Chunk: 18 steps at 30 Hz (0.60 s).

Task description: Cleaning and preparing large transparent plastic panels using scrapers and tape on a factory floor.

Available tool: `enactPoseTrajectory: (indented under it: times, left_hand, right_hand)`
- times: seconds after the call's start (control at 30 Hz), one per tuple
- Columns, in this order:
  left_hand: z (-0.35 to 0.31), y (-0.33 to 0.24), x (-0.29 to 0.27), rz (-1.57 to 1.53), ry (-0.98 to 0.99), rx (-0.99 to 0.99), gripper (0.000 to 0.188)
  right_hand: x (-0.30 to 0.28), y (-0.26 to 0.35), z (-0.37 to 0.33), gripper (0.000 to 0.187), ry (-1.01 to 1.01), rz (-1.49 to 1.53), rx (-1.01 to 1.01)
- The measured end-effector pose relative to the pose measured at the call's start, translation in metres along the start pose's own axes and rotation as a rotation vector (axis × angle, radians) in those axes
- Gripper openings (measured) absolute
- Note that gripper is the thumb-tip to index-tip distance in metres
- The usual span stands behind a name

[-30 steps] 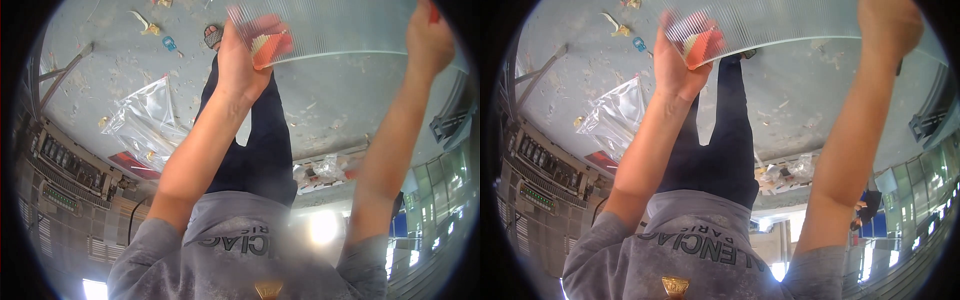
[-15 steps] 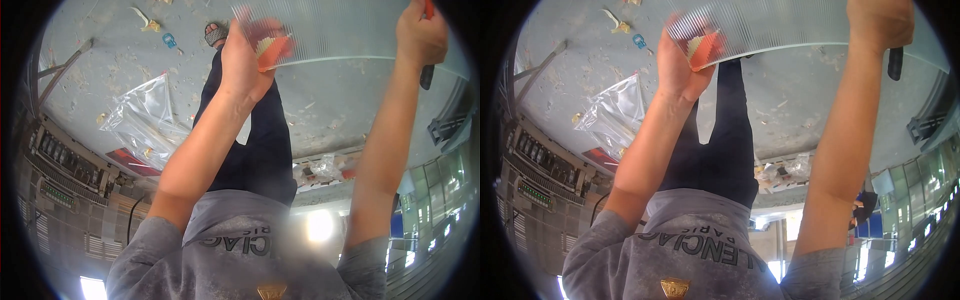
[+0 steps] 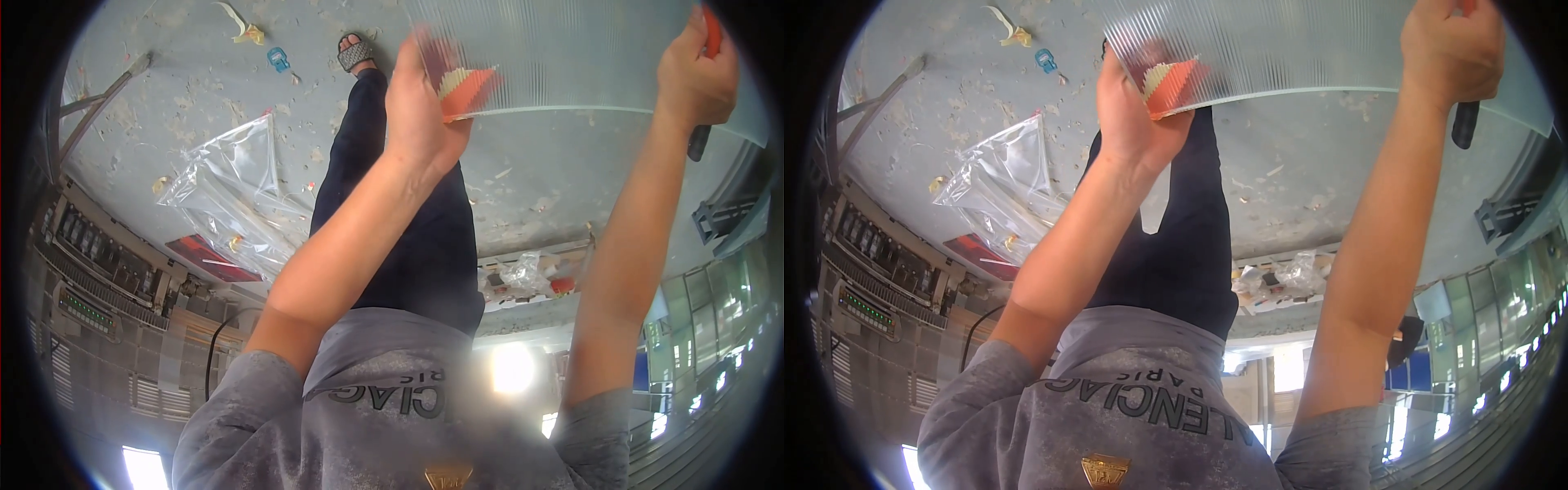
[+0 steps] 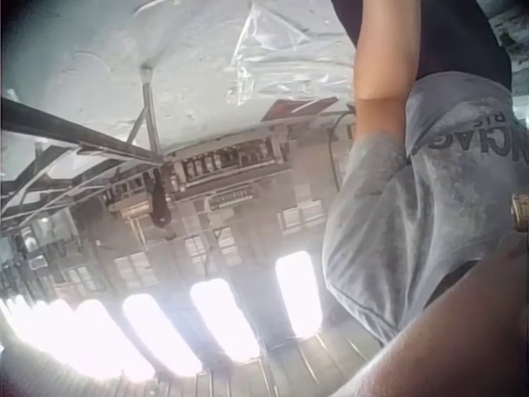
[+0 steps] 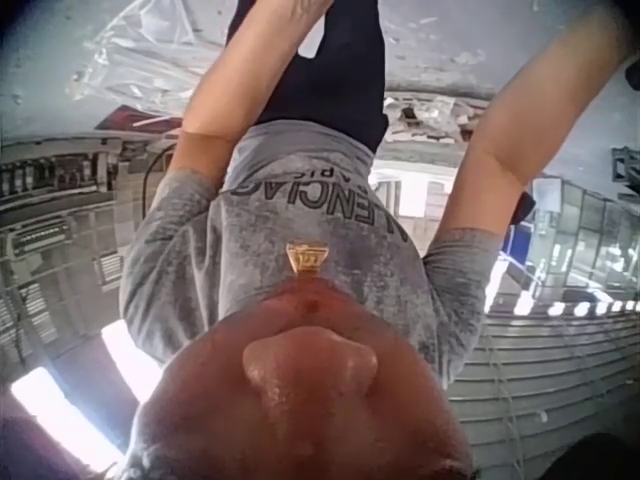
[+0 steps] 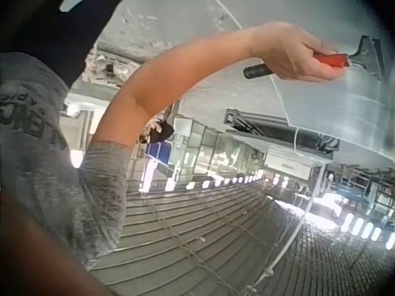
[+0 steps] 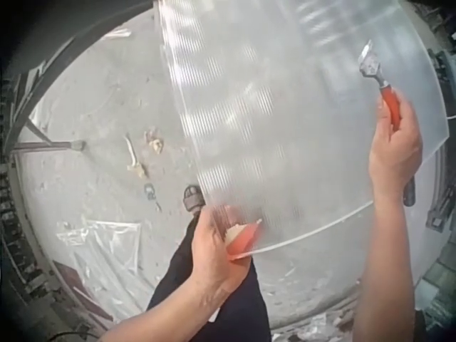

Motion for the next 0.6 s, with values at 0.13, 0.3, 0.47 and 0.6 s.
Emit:
enactPoseTrajectory:
  times: [0.13,0.3,0.47,0.6]
  left_hand:
    - [0.002,0.005,-0.004,0.036,0.161,-0.023,0.052]
    - [-0.009,0.001,0.003,0.102,0.37,-0.143,0.067]
    - [-0.002,0.008,-0.005,0.167,0.34,-0.075,0.071]
    - [0.001,0.01,-0.007,0.137,0.297,-0.046,0.068]
  right_hand:
    - [-0.001,0.0,0.002,0.035,0.02,0.004,0.029]
    - [0.0,-0.001,-0.001,0.035,0.022,0.002,0.022]
    - [0.0,-0.001,0.001,0.035,0.025,-0.006,0.016]
    - [0.0,0.004,-0.001,0.032,-0.055,-0.055,0.002]
Point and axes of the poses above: each hand's wrist, its own z-axis towards the middle knuckle, its own x-axis out of the palm, y = z × x, the point moved 5 cm from there along z, towards the middle knuckle, and after that the axes turned 14 degrees about -x, right-handed, at the moved point
